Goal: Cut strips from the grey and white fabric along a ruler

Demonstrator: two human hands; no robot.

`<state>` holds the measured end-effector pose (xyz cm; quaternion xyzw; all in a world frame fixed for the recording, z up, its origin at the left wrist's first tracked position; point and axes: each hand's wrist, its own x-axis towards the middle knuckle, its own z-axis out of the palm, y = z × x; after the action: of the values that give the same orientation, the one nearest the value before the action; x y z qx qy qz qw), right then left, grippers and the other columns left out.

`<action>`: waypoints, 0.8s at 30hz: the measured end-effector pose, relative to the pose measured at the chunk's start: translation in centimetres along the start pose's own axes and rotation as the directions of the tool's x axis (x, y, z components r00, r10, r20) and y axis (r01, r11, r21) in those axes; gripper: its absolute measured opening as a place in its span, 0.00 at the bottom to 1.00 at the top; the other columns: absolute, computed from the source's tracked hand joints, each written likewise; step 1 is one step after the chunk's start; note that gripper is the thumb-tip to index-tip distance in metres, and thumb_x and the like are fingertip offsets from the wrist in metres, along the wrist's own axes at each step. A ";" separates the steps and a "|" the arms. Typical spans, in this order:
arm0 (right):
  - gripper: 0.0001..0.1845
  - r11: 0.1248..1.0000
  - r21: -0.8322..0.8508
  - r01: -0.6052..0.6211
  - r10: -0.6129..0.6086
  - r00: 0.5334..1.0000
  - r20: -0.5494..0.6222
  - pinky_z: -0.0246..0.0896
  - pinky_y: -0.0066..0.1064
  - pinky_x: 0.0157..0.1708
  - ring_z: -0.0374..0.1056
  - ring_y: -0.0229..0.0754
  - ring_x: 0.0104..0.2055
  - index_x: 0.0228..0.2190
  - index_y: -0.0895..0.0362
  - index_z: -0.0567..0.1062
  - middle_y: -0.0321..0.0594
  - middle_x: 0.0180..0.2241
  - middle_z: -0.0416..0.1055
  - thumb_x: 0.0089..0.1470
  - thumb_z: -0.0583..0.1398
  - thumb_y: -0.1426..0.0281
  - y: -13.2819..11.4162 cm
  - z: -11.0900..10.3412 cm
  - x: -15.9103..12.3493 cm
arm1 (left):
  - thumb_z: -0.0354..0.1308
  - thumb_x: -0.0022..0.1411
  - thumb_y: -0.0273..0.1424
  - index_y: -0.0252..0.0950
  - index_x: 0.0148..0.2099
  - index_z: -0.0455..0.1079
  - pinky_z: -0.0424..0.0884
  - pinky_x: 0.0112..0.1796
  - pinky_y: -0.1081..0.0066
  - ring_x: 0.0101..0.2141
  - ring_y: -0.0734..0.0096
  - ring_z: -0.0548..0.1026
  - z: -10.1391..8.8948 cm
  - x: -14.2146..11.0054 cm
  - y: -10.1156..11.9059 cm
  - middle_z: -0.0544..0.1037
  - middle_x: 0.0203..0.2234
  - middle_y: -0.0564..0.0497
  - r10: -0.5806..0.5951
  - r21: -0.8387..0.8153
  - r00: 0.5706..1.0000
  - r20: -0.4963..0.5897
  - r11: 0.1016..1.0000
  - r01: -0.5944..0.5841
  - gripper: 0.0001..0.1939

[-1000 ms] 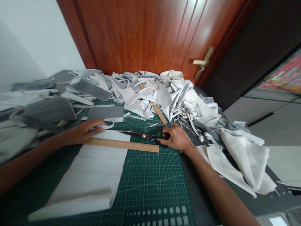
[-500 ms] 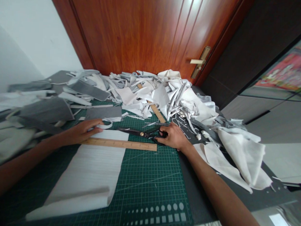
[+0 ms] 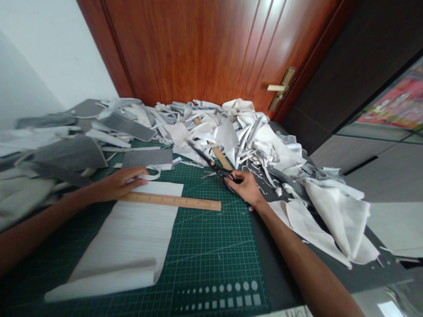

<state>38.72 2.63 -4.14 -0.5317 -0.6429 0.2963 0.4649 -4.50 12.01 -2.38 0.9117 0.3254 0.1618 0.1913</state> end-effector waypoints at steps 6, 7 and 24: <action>0.37 0.961 0.276 -0.008 0.028 0.997 -0.069 0.46 0.37 0.23 0.44 0.39 0.22 0.23 0.49 0.59 0.29 0.20 0.46 0.53 0.57 0.28 0.0 -0.4 0.7 | 0.47 0.75 0.48 0.37 0.44 0.69 0.69 0.42 0.69 0.37 0.62 0.76 -0.1 0.0 0.4 0.77 0.36 0.48 0.002 -0.013 1.000 0.017 1.000 -0.002 0.20; 0.37 0.949 0.316 -0.006 0.026 0.998 -0.061 0.48 0.38 0.24 0.44 0.40 0.22 0.24 0.48 0.58 0.29 0.21 0.46 0.53 0.57 0.28 -0.1 -0.5 0.7 | 0.47 0.75 0.48 0.37 0.45 0.69 0.69 0.42 0.69 0.38 0.62 0.76 -0.1 0.0 0.5 0.78 0.37 0.48 0.000 -0.016 1.000 0.017 1.000 0.000 0.20; 0.40 0.982 0.186 0.017 -0.008 0.999 -0.052 0.62 0.45 0.35 0.56 0.47 0.29 0.28 0.48 0.57 0.37 0.25 0.55 0.52 0.42 0.24 0.8 -1.0 0.6 | 0.49 0.75 0.44 0.34 0.43 0.70 0.67 0.43 0.67 0.38 0.61 0.74 -0.3 0.2 1.4 0.77 0.36 0.48 -0.072 -0.035 0.995 0.063 0.997 0.074 0.18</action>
<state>39.95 3.33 -4.24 -0.4892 -0.6039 0.3386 0.5305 -3.78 11.20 -1.42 0.9001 0.3495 0.1324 0.2241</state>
